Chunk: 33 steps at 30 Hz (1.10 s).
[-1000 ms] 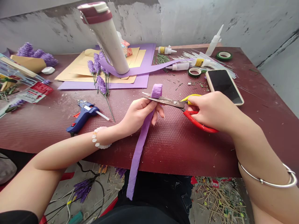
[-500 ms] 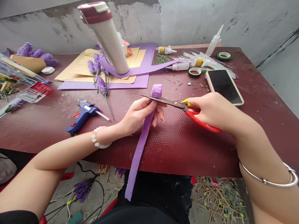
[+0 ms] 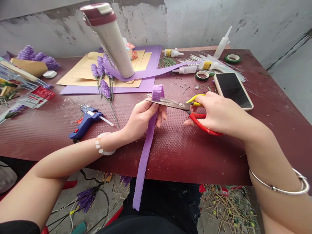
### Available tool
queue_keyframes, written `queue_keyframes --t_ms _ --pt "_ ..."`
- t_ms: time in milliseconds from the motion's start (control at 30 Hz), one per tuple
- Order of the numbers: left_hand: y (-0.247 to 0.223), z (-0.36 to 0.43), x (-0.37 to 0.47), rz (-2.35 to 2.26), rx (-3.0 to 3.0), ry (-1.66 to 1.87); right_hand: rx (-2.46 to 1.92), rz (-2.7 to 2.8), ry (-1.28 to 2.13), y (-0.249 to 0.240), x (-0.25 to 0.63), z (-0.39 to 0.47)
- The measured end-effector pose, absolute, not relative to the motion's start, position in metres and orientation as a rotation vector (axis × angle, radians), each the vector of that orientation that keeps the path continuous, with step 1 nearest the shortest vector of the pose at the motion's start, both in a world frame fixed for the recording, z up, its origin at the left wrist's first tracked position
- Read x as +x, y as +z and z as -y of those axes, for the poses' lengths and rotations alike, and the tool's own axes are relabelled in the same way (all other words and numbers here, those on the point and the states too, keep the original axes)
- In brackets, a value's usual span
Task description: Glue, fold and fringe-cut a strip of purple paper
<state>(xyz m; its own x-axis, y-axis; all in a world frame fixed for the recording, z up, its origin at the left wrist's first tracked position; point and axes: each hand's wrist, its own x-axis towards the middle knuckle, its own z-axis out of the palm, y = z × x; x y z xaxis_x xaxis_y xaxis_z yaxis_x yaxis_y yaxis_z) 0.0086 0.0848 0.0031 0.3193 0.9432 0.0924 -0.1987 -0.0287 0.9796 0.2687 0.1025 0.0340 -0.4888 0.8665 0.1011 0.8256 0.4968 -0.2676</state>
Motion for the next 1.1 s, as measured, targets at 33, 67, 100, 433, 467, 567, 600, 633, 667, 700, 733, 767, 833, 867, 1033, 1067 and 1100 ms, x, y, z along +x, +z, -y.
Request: queue_keyframes --t_ms 33,67,100,433,467,567,600,633,667,700,733,767,833,867,1033,1067,1100 --pt "0.003 -0.085 0.009 -0.793 1.253 1.081 -1.464 2.516 0.269 0.034 0.269 -0.102" --pt "0.003 -0.085 0.009 -0.787 1.256 1.07 -1.48 2.515 0.279 0.034 0.268 -0.102" --pt "0.003 -0.085 0.009 -0.781 1.261 1.06 -1.496 2.513 0.288 0.034 0.267 -0.101" --pt "-0.001 -0.084 0.008 -0.76 1.377 1.023 -1.584 2.476 0.437 0.04 0.259 -0.102" --pt "-0.002 -0.085 0.007 -0.753 1.384 1.024 -1.568 2.472 0.443 0.04 0.259 -0.102" --pt "-0.003 -0.085 0.006 -0.702 1.401 1.043 -1.52 2.454 0.477 0.044 0.257 -0.102" --pt "-0.003 -0.085 0.006 -0.68 1.398 1.048 -1.508 2.444 0.501 0.045 0.256 -0.101" --pt "-0.003 -0.085 0.005 -0.657 1.388 1.052 -1.498 2.432 0.531 0.047 0.255 -0.101" --pt "-0.002 -0.085 0.005 -0.636 1.374 1.051 -1.487 2.421 0.568 0.049 0.254 -0.1" --pt "-0.002 -0.085 0.004 -0.616 1.359 1.045 -1.473 2.41 0.613 0.052 0.253 -0.1" --pt "-0.001 -0.085 0.004 -0.6 1.346 1.036 -1.459 2.404 0.669 0.055 0.252 -0.1" --pt "0.0 -0.084 0.004 -0.589 1.338 1.025 -1.444 2.401 0.731 0.058 0.251 -0.1" --pt "0.002 -0.083 0.003 -0.582 1.333 1.007 -1.412 2.408 0.862 0.062 0.25 -0.1" --pt "0.003 -0.082 0.003 -0.586 1.331 0.995 -1.397 2.414 0.91 0.063 0.251 -0.1" --pt "0.006 -0.08 0.003 -0.567 1.306 0.908 -1.369 2.401 0.929 0.059 0.253 -0.101" --pt "0.006 -0.08 0.004 -0.56 1.3 0.892 -1.372 2.401 0.929 0.058 0.253 -0.101" --pt "0.007 -0.08 0.004 -0.556 1.294 0.879 -1.375 2.407 0.94 0.057 0.254 -0.102"
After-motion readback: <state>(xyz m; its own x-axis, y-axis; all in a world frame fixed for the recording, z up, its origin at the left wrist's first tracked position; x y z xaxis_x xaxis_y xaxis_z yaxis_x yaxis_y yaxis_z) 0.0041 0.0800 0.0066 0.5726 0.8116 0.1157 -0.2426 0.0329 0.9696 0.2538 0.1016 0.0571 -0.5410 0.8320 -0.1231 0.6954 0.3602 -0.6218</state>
